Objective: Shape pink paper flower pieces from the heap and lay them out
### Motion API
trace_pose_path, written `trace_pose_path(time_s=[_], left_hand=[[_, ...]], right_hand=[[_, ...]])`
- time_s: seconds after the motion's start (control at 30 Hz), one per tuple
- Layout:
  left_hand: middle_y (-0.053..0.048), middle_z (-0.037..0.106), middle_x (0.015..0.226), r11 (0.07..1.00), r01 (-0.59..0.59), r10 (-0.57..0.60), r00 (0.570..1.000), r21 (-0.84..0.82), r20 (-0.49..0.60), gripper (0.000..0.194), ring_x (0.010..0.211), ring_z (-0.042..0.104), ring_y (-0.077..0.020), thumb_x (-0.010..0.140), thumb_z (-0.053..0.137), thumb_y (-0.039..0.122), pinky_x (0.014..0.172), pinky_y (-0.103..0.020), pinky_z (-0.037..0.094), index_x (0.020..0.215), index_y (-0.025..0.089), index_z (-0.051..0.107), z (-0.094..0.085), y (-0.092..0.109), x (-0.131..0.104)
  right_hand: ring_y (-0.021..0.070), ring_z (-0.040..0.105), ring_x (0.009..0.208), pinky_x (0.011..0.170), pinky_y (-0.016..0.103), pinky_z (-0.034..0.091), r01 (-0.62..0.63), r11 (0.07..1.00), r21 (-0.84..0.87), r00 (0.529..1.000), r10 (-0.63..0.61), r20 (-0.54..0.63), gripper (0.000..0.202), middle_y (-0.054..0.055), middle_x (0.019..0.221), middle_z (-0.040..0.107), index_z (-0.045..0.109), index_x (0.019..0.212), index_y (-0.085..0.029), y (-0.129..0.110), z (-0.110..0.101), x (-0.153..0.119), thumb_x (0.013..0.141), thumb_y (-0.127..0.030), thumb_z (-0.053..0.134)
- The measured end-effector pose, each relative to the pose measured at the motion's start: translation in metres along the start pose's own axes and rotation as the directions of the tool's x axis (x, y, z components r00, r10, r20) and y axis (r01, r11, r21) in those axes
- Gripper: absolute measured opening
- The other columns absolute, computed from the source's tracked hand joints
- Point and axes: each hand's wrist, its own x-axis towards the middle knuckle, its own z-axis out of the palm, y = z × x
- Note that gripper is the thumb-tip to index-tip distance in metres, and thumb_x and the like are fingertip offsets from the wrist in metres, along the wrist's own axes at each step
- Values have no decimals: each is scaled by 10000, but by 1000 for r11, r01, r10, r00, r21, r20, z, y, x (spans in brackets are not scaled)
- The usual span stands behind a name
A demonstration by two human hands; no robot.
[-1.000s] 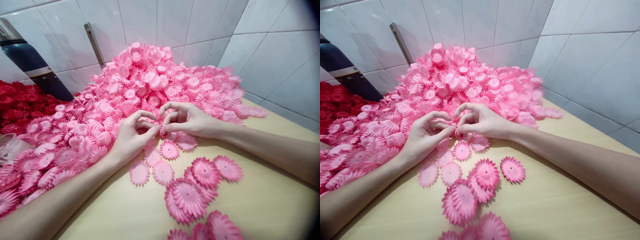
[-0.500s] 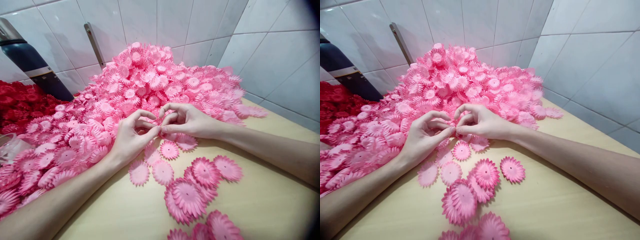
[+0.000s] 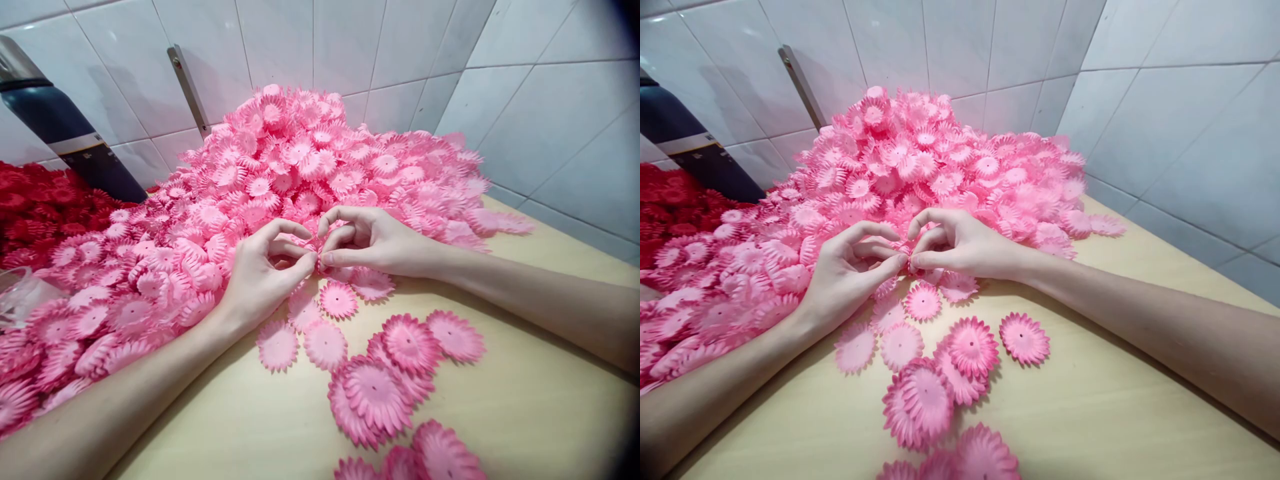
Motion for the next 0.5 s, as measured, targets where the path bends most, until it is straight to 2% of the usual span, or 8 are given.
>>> trace_pose_path(time_s=[0.3,0.5], left_hand=[[-28,739,738,1000,11,-11,1000,1,-14,202,703,723,-178,739,695,174,641,-254,578,925,166,614,0,0,0],[-14,724,707,998,-41,42,998,49,-37,166,648,698,-149,743,687,172,522,-200,505,895,177,621,1,1,-2]], right_hand=[[151,671,689,638,262,517,-13,1000,-1,1000,13,-5,302,24,740,727,538,938,-179,-1,1,0,739,-218,762],[144,664,680,644,263,516,-13,1000,18,1000,14,-9,288,18,733,724,540,926,-180,0,1,0,739,-198,758]])
